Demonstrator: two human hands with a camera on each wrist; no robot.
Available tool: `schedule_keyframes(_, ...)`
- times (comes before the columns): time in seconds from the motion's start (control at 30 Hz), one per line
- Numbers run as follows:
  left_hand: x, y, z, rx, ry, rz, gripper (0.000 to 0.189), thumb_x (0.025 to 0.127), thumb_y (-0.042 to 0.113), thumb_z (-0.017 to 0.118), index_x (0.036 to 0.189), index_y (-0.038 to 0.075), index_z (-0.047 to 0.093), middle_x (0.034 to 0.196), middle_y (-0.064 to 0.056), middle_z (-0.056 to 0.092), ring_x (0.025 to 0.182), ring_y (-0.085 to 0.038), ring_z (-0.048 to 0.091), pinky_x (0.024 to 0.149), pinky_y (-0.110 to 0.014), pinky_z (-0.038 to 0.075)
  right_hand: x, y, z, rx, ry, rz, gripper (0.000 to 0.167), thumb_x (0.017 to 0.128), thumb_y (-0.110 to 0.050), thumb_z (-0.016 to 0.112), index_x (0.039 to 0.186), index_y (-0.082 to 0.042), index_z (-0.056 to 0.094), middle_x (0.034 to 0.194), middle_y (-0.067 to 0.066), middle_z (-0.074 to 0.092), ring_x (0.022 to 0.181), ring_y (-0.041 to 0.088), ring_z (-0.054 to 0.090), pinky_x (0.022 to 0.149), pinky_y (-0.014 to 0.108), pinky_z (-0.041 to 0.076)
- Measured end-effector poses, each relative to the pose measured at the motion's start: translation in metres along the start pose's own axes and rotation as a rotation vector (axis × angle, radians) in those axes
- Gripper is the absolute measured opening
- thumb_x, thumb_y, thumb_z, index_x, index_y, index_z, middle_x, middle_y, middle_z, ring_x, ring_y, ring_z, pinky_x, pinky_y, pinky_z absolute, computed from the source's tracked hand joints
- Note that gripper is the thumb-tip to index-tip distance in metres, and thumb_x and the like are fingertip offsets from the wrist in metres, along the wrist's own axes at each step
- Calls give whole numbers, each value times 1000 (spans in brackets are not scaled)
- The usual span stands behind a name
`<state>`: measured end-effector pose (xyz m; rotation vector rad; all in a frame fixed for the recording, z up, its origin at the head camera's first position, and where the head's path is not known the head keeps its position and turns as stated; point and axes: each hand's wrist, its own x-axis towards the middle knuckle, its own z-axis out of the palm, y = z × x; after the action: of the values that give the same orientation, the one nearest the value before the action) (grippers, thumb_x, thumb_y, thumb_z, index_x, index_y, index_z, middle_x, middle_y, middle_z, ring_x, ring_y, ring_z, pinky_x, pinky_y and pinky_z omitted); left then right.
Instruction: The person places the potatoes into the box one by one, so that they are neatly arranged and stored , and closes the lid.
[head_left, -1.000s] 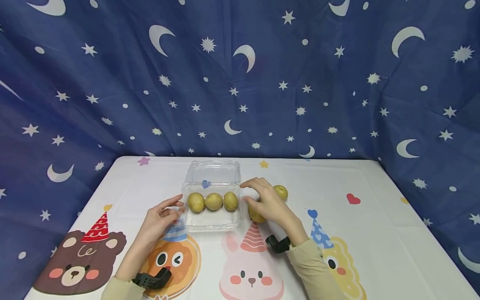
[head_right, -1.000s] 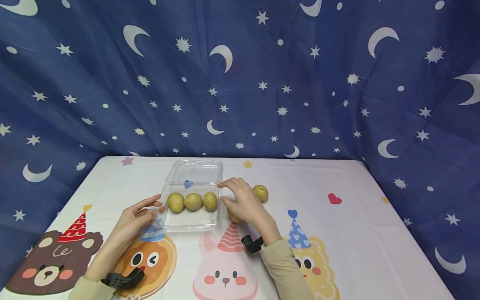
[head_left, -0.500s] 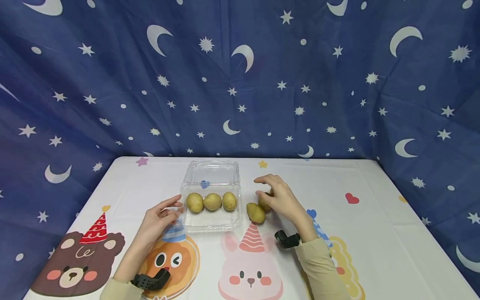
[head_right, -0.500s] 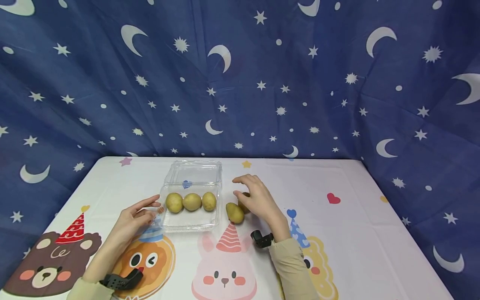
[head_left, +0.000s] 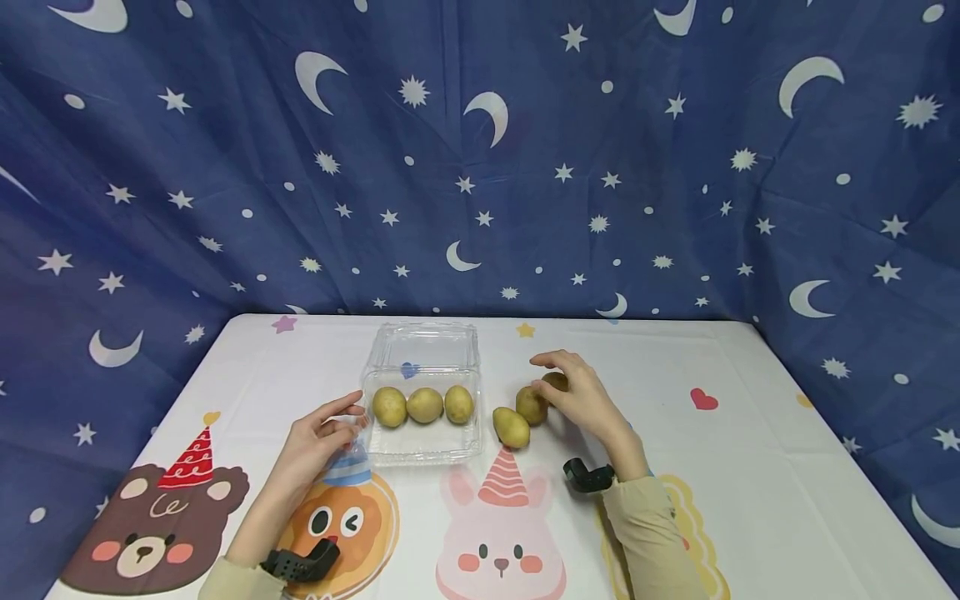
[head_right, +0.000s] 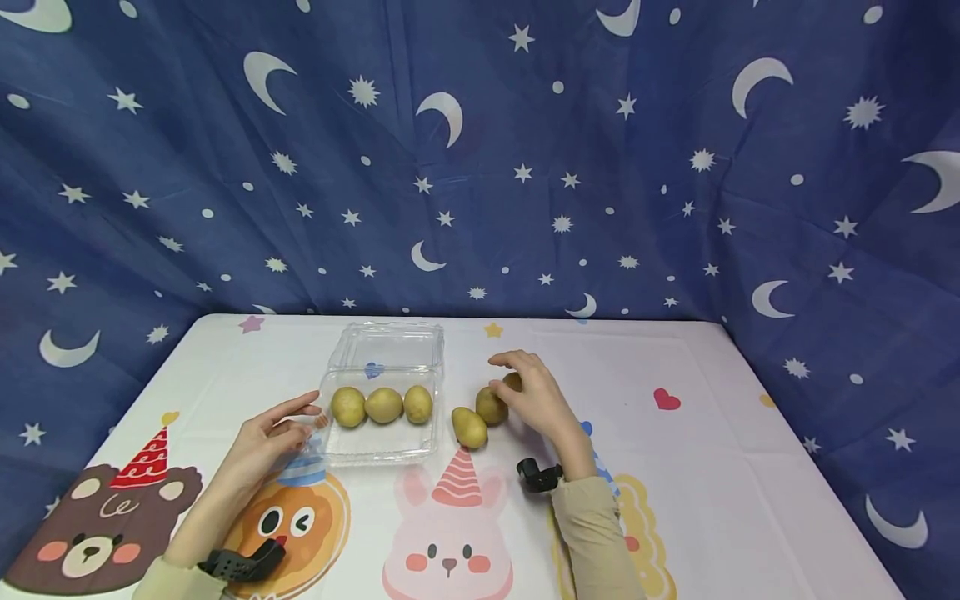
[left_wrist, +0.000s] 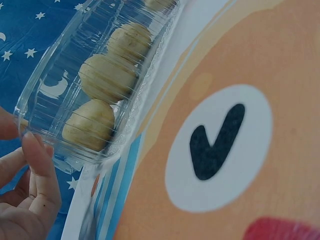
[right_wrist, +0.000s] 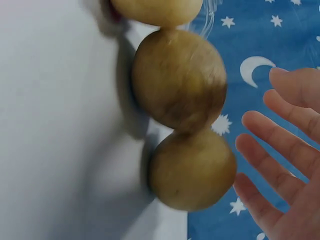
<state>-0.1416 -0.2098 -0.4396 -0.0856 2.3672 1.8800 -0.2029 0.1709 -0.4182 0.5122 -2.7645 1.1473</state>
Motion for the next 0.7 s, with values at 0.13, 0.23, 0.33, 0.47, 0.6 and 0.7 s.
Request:
schedule_keyframes(0.13,-1,0,0,-7,-3,9,54,88,1,57,141,6,47,115,-8,58,81,-2,59,67,-17,50,-1,9,-1,14,11,16,33,89,-20,66,120,-12,63,121,7,64,117,27,54,103,48,41)
schedule_keyframes(0.23,-1,0,0,-12,-1,14,54,88,1,58,140,6,48,113,-7,59,83,-3,60,68,-18,51,-2,14,-2,39,20,24,34,88,-21,67,121,-11,63,121,8,64,116,28,54,102,50,41)
schedule_keyframes(0.33,-1,0,0,-16,2,16,53,87,1,57,140,5,49,113,-7,59,83,-3,61,68,-17,51,-3,19,-3,53,25,27,35,88,-21,68,121,-10,63,121,10,63,115,29,54,101,52,41)
schedule_keyframes(0.47,-2,0,0,-15,2,19,53,87,0,57,140,5,48,114,-7,59,83,-2,60,68,-17,51,-4,25,-4,56,14,28,37,89,-18,67,123,-8,61,123,12,62,115,31,55,101,53,42)
schedule_keyframes(0.6,-2,0,0,-21,-1,21,54,87,0,57,140,5,48,113,-6,59,85,-3,61,68,-18,51,-4,29,-5,69,-9,39,38,89,-15,66,125,-6,59,126,14,60,116,32,55,102,52,43)
schedule_keyframes(0.7,-2,0,0,-27,-2,19,54,88,1,57,140,5,48,113,-4,59,87,-3,62,69,-18,52,-4,31,-6,84,-21,48,40,89,-13,66,127,-5,57,127,15,60,117,33,55,101,51,43)
